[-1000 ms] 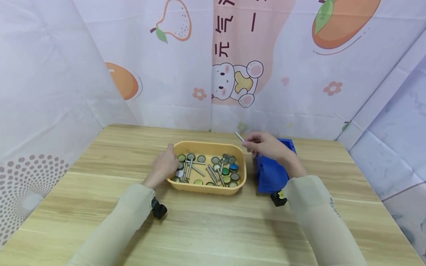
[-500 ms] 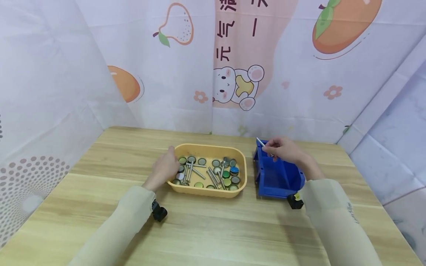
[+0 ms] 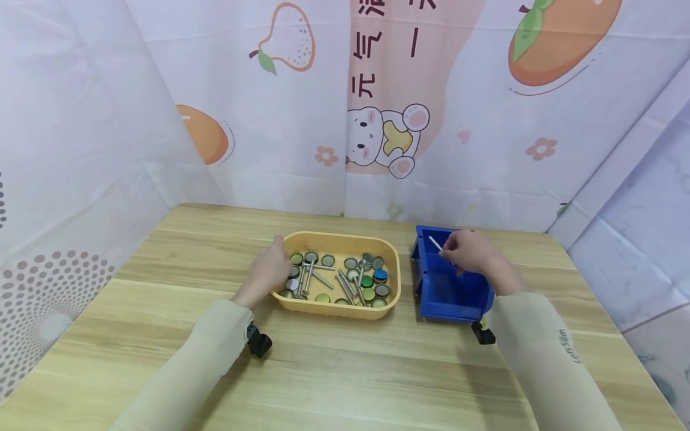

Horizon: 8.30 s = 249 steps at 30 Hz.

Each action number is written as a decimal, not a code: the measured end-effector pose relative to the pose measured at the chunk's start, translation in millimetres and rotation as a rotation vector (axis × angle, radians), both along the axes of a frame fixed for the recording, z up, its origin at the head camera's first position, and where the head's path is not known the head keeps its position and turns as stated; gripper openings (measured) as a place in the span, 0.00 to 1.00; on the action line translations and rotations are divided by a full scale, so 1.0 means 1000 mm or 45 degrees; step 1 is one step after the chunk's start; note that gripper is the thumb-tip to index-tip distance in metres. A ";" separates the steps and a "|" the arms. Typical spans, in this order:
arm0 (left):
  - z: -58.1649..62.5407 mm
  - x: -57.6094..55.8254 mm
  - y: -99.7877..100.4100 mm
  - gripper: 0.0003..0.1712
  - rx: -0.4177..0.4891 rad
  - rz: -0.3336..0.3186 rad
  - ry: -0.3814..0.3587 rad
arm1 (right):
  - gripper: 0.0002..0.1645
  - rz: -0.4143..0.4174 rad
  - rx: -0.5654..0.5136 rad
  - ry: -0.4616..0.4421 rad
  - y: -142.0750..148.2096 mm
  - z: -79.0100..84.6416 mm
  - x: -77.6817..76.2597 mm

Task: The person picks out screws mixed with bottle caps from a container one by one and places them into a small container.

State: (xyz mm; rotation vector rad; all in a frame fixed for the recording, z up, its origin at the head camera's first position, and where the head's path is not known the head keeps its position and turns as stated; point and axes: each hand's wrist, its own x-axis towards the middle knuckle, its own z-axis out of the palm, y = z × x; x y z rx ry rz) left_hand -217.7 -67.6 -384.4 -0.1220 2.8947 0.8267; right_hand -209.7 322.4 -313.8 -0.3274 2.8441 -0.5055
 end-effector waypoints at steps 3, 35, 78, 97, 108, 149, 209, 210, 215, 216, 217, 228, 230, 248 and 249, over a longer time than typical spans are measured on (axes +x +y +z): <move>0.000 0.000 0.000 0.28 -0.005 -0.003 0.009 | 0.16 0.022 0.100 0.089 0.000 -0.005 -0.002; -0.001 -0.001 0.002 0.22 -0.031 -0.017 0.002 | 0.15 0.133 0.145 0.282 -0.093 0.029 -0.020; 0.001 -0.004 0.004 0.24 0.008 -0.021 0.016 | 0.17 0.217 0.073 0.078 -0.223 -0.068 -0.014; -0.001 -0.002 -0.002 0.24 0.011 -0.017 -0.019 | 0.06 0.208 0.240 0.013 -0.227 -0.061 -0.012; 0.001 -0.003 -0.003 0.26 -0.002 -0.027 -0.018 | 0.07 0.196 0.226 -0.008 -0.228 -0.059 -0.010; 0.002 -0.004 0.003 0.30 -0.025 -0.016 -0.020 | 0.09 0.220 -0.468 -0.301 -0.189 -0.044 -0.007; 0.002 -0.004 0.001 0.26 -0.004 -0.031 -0.019 | 0.09 -0.084 -0.389 -0.039 -0.020 0.006 -0.005; 0.002 -0.004 0.001 0.26 -0.009 -0.032 -0.017 | 0.09 -0.091 -0.372 -0.037 -0.019 0.005 -0.005; 0.004 -0.002 0.001 0.25 -0.016 -0.035 -0.013 | 0.09 -0.126 -0.270 -0.037 -0.015 -0.002 -0.003; 0.004 -0.002 0.001 0.25 -0.016 -0.035 -0.012 | 0.09 -0.133 -0.251 -0.040 -0.014 -0.003 -0.003; 0.004 -0.002 0.001 0.24 -0.013 -0.034 -0.014 | 0.09 -0.143 -0.240 -0.047 -0.014 -0.005 -0.003; 0.001 -0.003 0.001 0.24 0.004 -0.019 -0.017 | 0.17 -0.236 -0.222 -0.168 -0.016 -0.011 0.000; 0.001 -0.003 0.001 0.24 0.012 -0.021 -0.016 | 0.18 -0.240 -0.243 -0.168 -0.016 -0.012 0.000; 0.001 -0.004 0.000 0.23 0.045 -0.027 -0.015 | 0.16 -0.167 -0.237 0.016 -0.027 0.010 -0.006; 0.001 -0.004 0.000 0.23 0.047 -0.029 -0.015 | 0.15 -0.162 -0.240 0.015 -0.029 0.013 -0.007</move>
